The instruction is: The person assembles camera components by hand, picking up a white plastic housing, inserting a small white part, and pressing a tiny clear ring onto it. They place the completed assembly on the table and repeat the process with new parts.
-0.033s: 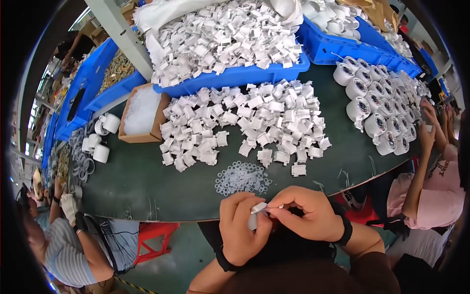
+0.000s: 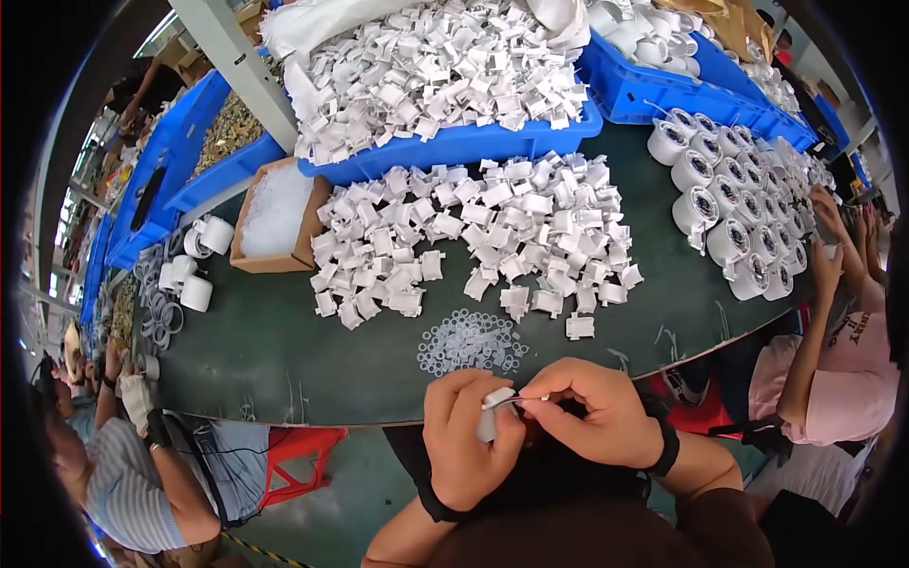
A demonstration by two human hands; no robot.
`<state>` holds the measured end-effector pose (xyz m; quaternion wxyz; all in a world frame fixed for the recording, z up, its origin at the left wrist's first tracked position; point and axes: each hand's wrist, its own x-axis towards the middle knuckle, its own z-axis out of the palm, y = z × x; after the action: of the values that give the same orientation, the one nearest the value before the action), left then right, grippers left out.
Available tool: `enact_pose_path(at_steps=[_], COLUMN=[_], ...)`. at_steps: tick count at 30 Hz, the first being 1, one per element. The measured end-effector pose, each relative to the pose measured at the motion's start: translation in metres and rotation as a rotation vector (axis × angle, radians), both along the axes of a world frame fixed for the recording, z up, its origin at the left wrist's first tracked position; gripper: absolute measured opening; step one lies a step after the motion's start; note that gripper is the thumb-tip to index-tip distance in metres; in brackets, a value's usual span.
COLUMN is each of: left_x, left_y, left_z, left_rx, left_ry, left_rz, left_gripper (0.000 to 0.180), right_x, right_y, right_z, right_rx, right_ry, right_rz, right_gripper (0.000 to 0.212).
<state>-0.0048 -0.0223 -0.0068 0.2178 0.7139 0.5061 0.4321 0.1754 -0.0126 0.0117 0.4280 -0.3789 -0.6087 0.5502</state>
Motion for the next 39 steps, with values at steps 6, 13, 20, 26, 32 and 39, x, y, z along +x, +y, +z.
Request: enact_pose_path(at_steps=[6,13,20,26,32,39], left_x=[0.000,-0.005,-0.008,-0.004,-0.002,-0.004], left_y=[-0.001,-0.001,-0.001,0.000,-0.002,-0.006], left_z=[0.002,-0.001,-0.006,0.002,0.000,0.007], left_rx=[-0.062,-0.027,0.001,-0.070,-0.189,-0.165], left_ry=[-0.149,-0.155,-0.170,-0.172,-0.304,-0.226], left_rz=[-0.003,-0.113,-0.063,-0.090,-0.223,-0.240], left_gripper=[0.019,0.013,0.012,0.010,0.012,0.012], right_x=[-0.022,-0.018,0.044,0.048,0.029,0.009], right_y=[-0.009,-0.018,0.019,0.022,-0.002,-0.013], right_z=[-0.017,-0.017,-0.001,-0.005,-0.001,-0.007], right_rx=[-0.009,-0.139,0.637,0.617,-0.235,0.167], right_ry=[0.059,0.136,-0.802,-0.928,0.042,-0.301], right_rz=[-0.193,-0.151,-0.291,-0.228,-0.097,-0.125], right_gripper=[0.012,0.015,0.032,0.034,0.033,0.042])
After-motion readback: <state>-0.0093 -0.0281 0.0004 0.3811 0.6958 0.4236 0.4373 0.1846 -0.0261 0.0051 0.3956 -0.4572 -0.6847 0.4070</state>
